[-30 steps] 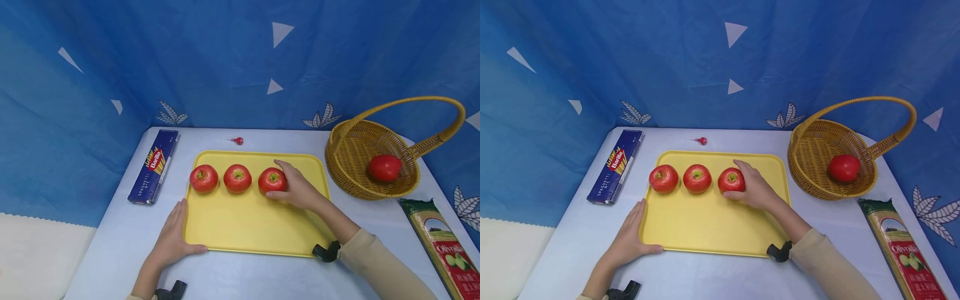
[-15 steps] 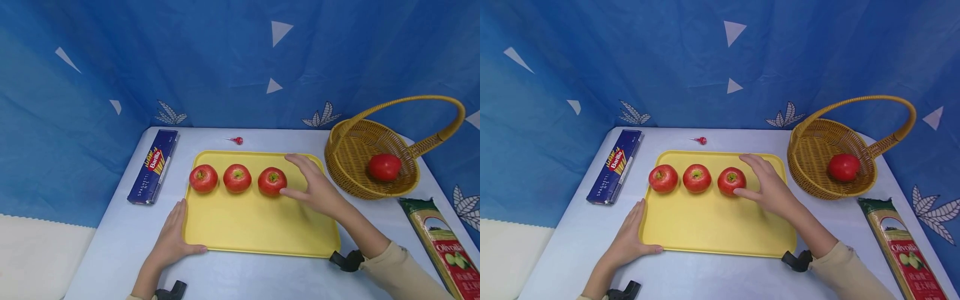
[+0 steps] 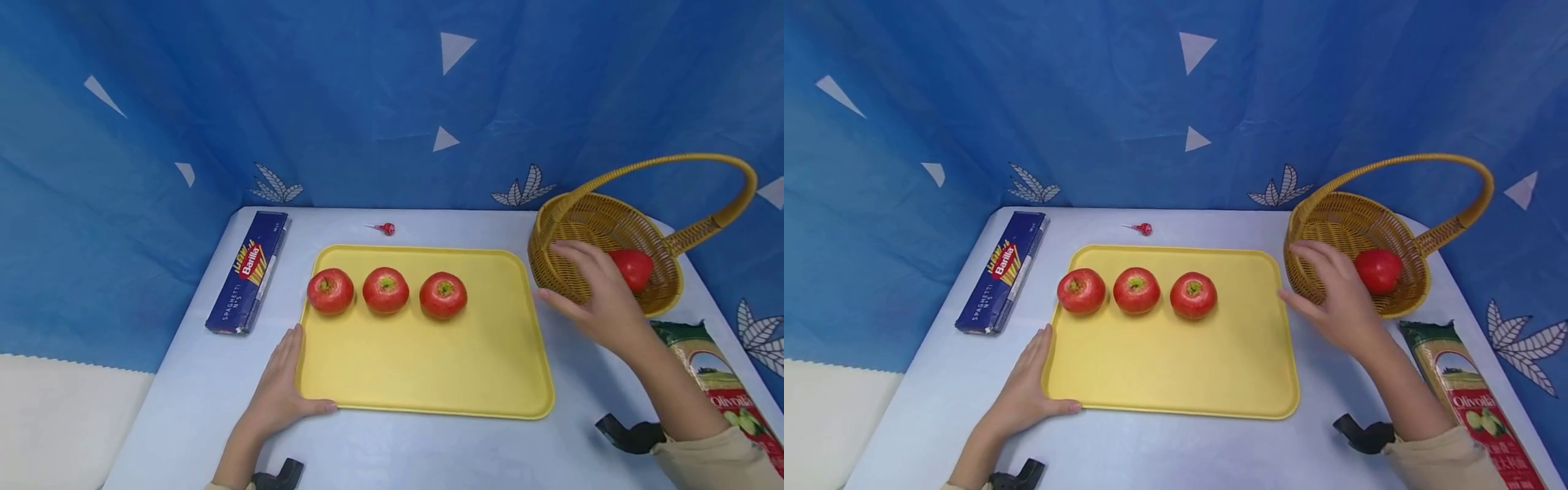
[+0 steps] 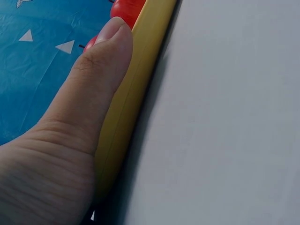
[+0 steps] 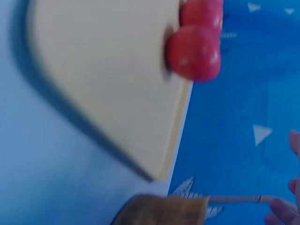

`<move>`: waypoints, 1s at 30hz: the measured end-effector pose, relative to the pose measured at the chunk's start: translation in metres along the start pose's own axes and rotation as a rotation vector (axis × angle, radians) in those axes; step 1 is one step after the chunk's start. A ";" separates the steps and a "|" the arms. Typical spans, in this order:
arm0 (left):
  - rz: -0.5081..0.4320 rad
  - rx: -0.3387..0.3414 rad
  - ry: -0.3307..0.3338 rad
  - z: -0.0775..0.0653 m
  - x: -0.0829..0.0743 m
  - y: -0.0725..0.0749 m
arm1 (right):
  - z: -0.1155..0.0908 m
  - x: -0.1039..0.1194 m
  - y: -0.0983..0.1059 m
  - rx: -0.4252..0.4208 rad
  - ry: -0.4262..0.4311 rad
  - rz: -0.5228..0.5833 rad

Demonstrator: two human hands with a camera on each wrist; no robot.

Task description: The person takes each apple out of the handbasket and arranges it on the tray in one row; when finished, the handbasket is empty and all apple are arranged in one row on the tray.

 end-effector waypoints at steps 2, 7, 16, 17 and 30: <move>0.000 -0.001 -0.001 -0.001 0.000 0.000 | -0.003 -0.015 0.008 -0.013 -0.033 -0.029; -0.002 -0.002 0.006 -0.001 0.000 0.001 | -0.003 -0.057 0.026 -0.027 -0.158 -0.091; -0.011 0.000 -0.001 0.001 0.000 0.000 | -0.003 -0.119 0.042 0.075 -0.230 -0.197; -0.009 -0.002 -0.003 0.000 0.000 0.001 | -0.002 -0.122 0.042 0.094 -0.221 -0.208; -0.002 -0.004 -0.002 0.001 0.000 0.000 | 0.002 -0.145 0.029 0.265 -0.238 -0.266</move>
Point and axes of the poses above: each hand's wrist, its own z-axis towards the middle knuckle, its own y-axis out of the back of the hand, x = y × z, the point moved 3 cm from there along z, towards the middle knuckle, and after that the axes turned 8 degrees about -x, right-handed, at the moved point
